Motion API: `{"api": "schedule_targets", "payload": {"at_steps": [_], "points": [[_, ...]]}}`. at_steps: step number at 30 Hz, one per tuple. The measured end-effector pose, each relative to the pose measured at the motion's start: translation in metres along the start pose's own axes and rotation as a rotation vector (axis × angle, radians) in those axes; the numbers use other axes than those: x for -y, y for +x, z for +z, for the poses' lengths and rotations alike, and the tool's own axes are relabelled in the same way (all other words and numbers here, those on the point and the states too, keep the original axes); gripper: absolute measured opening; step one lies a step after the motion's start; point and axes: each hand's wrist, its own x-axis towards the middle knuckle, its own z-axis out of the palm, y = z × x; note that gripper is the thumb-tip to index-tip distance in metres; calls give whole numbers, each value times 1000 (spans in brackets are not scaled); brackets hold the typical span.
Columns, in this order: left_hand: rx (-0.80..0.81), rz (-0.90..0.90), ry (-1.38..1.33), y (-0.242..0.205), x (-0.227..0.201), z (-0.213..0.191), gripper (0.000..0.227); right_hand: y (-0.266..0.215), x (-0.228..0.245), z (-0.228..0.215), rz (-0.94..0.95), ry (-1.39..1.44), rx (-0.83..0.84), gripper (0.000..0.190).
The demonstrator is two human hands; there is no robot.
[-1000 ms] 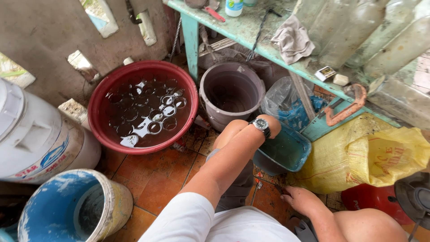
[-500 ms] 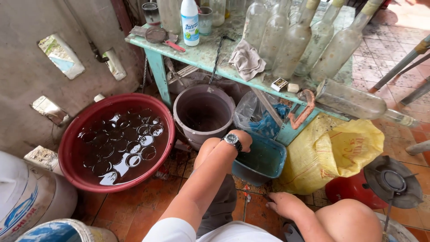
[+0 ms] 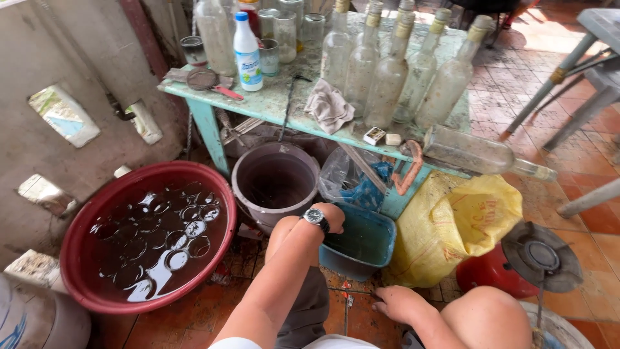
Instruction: A person prepares and cuts glass bottles using a manual heating and cooling method in a workshop environment.
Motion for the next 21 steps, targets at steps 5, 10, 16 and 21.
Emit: {"api": "schedule_targets", "payload": {"at_steps": [5,10,16,21], "points": [[-134,280,62,41,39,39,41,2,13,11,-17,54,-153,36],[-165,169,-50,11,29,26,50,-39,40,-9,-32,184,-238,45],[-122,29,-34,17,48,29,42,-34,44,-11,-51,170,-238,45],[-106,31,-68,20,52,32,43,-9,36,9,-70,138,-262,50]]}}
